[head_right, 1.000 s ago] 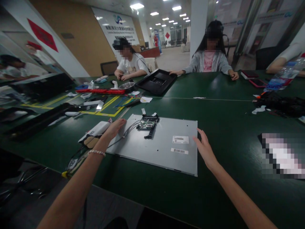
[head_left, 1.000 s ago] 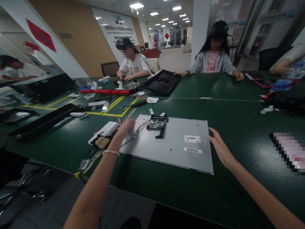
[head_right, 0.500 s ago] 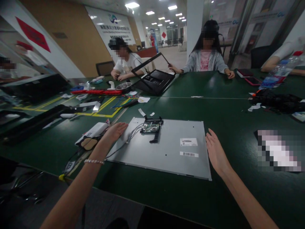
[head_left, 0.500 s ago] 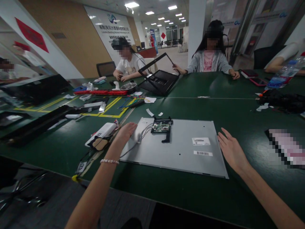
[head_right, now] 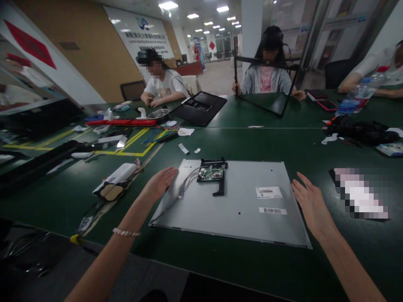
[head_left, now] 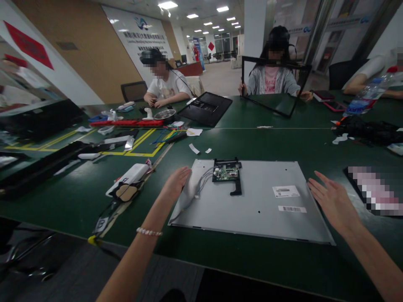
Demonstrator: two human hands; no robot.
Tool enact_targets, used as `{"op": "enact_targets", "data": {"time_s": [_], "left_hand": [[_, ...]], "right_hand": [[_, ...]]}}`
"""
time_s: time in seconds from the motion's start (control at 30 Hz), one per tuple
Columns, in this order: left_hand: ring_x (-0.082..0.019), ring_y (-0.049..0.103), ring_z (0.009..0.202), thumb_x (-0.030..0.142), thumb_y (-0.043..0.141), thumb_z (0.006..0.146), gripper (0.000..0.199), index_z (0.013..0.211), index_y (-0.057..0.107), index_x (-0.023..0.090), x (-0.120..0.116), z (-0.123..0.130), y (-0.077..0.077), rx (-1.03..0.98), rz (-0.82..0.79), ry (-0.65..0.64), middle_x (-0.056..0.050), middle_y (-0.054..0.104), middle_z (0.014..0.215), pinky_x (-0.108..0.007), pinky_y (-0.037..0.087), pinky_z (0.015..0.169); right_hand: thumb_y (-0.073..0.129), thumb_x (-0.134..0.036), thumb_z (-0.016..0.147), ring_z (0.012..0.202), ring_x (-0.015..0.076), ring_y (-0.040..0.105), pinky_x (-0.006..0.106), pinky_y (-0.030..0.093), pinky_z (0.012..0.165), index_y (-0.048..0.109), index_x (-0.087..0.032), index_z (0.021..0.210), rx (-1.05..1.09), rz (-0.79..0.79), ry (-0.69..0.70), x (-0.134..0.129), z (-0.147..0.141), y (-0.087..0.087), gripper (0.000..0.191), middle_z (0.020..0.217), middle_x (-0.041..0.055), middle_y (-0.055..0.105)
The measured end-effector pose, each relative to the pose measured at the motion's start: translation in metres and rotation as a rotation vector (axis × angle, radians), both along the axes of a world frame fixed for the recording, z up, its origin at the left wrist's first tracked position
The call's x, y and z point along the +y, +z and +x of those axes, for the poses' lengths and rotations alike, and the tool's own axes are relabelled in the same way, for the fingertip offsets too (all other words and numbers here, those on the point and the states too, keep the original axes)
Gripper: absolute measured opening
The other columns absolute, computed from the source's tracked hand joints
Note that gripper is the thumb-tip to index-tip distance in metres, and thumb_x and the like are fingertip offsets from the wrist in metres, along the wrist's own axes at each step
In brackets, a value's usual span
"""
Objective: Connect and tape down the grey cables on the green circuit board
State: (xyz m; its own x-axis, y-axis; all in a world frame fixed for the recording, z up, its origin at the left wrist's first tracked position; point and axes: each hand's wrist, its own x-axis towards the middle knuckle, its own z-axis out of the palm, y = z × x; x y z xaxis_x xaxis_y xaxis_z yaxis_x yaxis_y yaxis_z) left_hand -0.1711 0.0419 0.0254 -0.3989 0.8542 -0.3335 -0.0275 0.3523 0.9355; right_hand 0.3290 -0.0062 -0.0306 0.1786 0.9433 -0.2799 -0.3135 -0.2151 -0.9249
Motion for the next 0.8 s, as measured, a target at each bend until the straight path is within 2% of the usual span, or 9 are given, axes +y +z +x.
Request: {"op": "enact_targets", "data": {"time_s": [0.2, 0.4, 0.53, 0.67, 0.8], "left_hand": [[-0.021, 0.057, 0.120, 0.026, 0.060, 0.078, 0.018, 0.094, 0.063, 0.018, -0.006, 0.034, -0.005, -0.142, 0.109, 0.072, -0.009, 0.070, 0.105, -0.034, 0.037, 0.110], [-0.023, 0.056, 0.121, 0.027, 0.067, 0.072, 0.029, 0.099, 0.062, 0.018, -0.009, 0.063, -0.007, -0.129, 0.131, 0.021, -0.009, 0.069, 0.108, -0.034, 0.036, 0.110], [-0.025, 0.050, 0.127, 0.033, 0.064, 0.078, 0.037, 0.113, 0.060, 0.020, -0.017, 0.085, -0.011, 0.047, 0.145, -0.045, -0.009, 0.062, 0.126, -0.039, 0.032, 0.112], [-0.025, 0.041, 0.135, 0.034, 0.057, 0.084, 0.042, 0.124, 0.054, 0.023, -0.025, 0.096, -0.021, 0.252, 0.168, -0.183, -0.008, 0.050, 0.142, -0.038, 0.029, 0.114], [-0.030, 0.027, 0.143, 0.039, 0.053, 0.086, 0.057, 0.139, 0.040, 0.021, -0.025, 0.096, -0.028, 0.626, 0.178, -0.375, -0.013, 0.033, 0.152, -0.048, 0.022, 0.116]], "right_hand": [[0.045, -0.059, 0.083, 0.136, 0.0236, 0.042, 0.041, 0.028, 0.115, 0.039, -0.034, 0.143, -0.056, -0.004, -0.012, 0.004, 0.034, -0.009, 0.066, 0.146, 0.0061, 0.048], [0.049, -0.059, 0.082, 0.135, 0.0264, 0.043, 0.044, 0.028, 0.115, 0.043, -0.033, 0.141, -0.176, -0.014, -0.076, 0.006, 0.050, -0.009, 0.064, 0.146, 0.0067, 0.048], [0.051, -0.061, 0.082, 0.133, 0.0287, 0.045, 0.046, 0.030, 0.113, 0.045, -0.032, 0.139, -0.270, -0.020, -0.114, 0.006, 0.060, -0.010, 0.064, 0.148, 0.0085, 0.045], [0.061, -0.059, 0.076, 0.135, 0.0310, 0.042, 0.047, 0.032, 0.112, 0.045, -0.033, 0.140, -0.418, -0.008, -0.087, 0.006, 0.067, -0.008, 0.070, 0.150, 0.0099, 0.041], [0.055, -0.058, 0.080, 0.137, 0.0354, 0.037, 0.056, 0.034, 0.109, 0.039, -0.034, 0.144, -0.692, -0.032, 0.024, 0.007, 0.067, 0.001, 0.071, 0.154, 0.0097, 0.035]]}}
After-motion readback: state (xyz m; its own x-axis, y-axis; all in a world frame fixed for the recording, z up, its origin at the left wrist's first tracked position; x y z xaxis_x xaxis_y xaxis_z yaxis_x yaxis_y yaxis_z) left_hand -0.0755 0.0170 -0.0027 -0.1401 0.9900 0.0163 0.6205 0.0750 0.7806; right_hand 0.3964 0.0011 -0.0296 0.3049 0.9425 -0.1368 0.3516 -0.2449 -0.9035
